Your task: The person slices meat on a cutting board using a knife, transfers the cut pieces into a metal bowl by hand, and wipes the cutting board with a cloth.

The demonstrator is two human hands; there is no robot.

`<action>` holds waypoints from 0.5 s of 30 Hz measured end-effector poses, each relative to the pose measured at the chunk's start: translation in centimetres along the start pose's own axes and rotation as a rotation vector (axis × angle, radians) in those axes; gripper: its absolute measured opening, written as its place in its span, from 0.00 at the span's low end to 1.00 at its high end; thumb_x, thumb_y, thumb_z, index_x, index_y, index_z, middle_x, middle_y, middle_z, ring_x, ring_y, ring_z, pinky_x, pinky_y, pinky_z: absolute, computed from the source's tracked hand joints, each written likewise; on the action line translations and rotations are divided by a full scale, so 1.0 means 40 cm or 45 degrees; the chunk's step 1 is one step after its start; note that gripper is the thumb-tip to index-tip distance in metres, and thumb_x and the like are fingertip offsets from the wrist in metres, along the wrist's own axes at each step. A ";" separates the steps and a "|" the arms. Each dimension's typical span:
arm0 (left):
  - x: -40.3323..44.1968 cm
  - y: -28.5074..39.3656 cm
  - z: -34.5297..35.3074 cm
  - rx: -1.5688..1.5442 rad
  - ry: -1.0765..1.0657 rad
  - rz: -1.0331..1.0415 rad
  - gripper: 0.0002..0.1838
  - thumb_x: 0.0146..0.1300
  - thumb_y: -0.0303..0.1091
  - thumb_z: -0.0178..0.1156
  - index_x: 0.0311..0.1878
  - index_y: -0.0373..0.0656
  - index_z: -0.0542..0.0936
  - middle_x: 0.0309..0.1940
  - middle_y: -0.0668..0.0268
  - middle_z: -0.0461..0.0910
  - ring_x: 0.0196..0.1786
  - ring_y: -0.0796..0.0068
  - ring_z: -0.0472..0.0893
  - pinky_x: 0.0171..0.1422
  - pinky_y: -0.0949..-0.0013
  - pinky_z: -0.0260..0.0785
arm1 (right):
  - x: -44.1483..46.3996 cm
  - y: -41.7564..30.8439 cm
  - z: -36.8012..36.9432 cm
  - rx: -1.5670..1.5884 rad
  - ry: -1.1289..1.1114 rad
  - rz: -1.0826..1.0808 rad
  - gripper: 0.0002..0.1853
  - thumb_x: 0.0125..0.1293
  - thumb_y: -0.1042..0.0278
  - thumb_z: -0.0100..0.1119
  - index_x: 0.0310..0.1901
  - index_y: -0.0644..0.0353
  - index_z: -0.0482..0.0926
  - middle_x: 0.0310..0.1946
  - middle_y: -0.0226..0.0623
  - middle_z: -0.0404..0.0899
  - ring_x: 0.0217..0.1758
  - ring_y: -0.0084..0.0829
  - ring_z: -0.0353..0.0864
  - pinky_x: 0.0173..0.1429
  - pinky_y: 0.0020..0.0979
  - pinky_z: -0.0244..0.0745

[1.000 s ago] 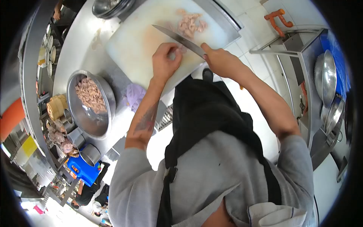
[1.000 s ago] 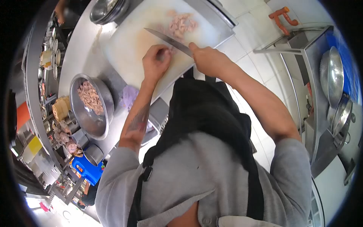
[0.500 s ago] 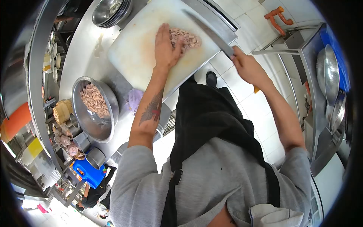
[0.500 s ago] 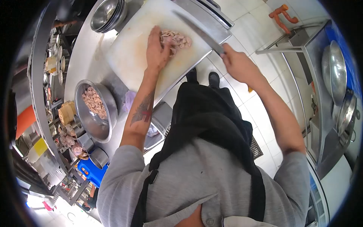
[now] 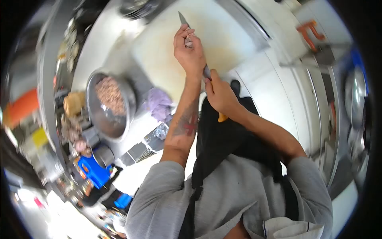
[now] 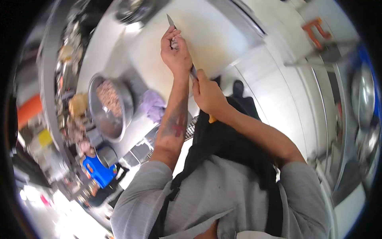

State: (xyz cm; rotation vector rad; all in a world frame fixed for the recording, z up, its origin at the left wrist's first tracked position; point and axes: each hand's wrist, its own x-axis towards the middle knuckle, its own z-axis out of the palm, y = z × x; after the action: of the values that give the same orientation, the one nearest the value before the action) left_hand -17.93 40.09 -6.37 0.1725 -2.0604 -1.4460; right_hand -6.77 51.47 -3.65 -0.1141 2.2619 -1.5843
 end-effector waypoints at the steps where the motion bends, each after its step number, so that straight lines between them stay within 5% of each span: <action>1: 0.027 0.049 -0.052 -0.017 0.117 0.023 0.06 0.69 0.24 0.61 0.46 0.34 0.84 0.60 0.49 0.83 0.59 0.58 0.84 0.62 0.61 0.77 | 0.004 -0.040 0.018 -0.029 -0.051 -0.091 0.11 0.80 0.65 0.48 0.51 0.64 0.64 0.24 0.64 0.79 0.33 0.71 0.80 0.38 0.65 0.70; 5: 0.140 0.179 -0.390 0.342 0.613 0.393 0.06 0.70 0.25 0.61 0.46 0.33 0.83 0.57 0.49 0.85 0.61 0.57 0.83 0.66 0.59 0.74 | -0.007 -0.248 0.112 -0.063 -0.370 -0.500 0.11 0.79 0.64 0.50 0.51 0.64 0.65 0.24 0.60 0.80 0.31 0.66 0.82 0.36 0.64 0.71; 7: 0.164 0.136 -0.579 0.497 0.761 0.493 0.06 0.69 0.25 0.62 0.45 0.34 0.84 0.54 0.51 0.86 0.60 0.59 0.84 0.67 0.60 0.74 | 0.002 -0.288 0.157 -0.091 -0.514 -0.566 0.12 0.80 0.65 0.52 0.56 0.63 0.67 0.23 0.55 0.80 0.28 0.64 0.81 0.33 0.55 0.70; 11: 0.119 -0.149 -0.996 1.193 0.463 0.013 0.11 0.69 0.38 0.66 0.49 0.43 0.89 0.51 0.52 0.87 0.56 0.53 0.85 0.64 0.56 0.76 | 0.039 -0.268 0.150 -0.138 -0.454 -0.457 0.17 0.82 0.60 0.50 0.62 0.64 0.70 0.28 0.58 0.83 0.30 0.63 0.84 0.37 0.55 0.77; 13: 0.097 -0.148 -1.162 1.535 0.436 0.141 0.11 0.65 0.37 0.68 0.46 0.43 0.91 0.60 0.50 0.85 0.59 0.45 0.85 0.62 0.52 0.77 | 0.050 -0.183 0.073 -0.290 -0.293 -0.520 0.18 0.82 0.58 0.50 0.63 0.62 0.70 0.27 0.58 0.81 0.27 0.62 0.82 0.36 0.53 0.77; 15: 0.098 -0.073 -1.183 1.616 0.508 0.259 0.10 0.64 0.37 0.69 0.44 0.44 0.91 0.58 0.50 0.86 0.52 0.47 0.88 0.57 0.53 0.79 | 0.080 -0.089 0.008 -0.365 -0.234 -0.433 0.18 0.83 0.57 0.49 0.63 0.62 0.69 0.26 0.55 0.80 0.23 0.54 0.81 0.33 0.48 0.76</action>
State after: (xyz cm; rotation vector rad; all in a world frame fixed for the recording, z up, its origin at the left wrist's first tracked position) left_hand 4.01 -1.09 2.95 0.6528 -2.2289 0.1801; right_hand -10.14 49.03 -1.30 -0.7241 2.3969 -1.3194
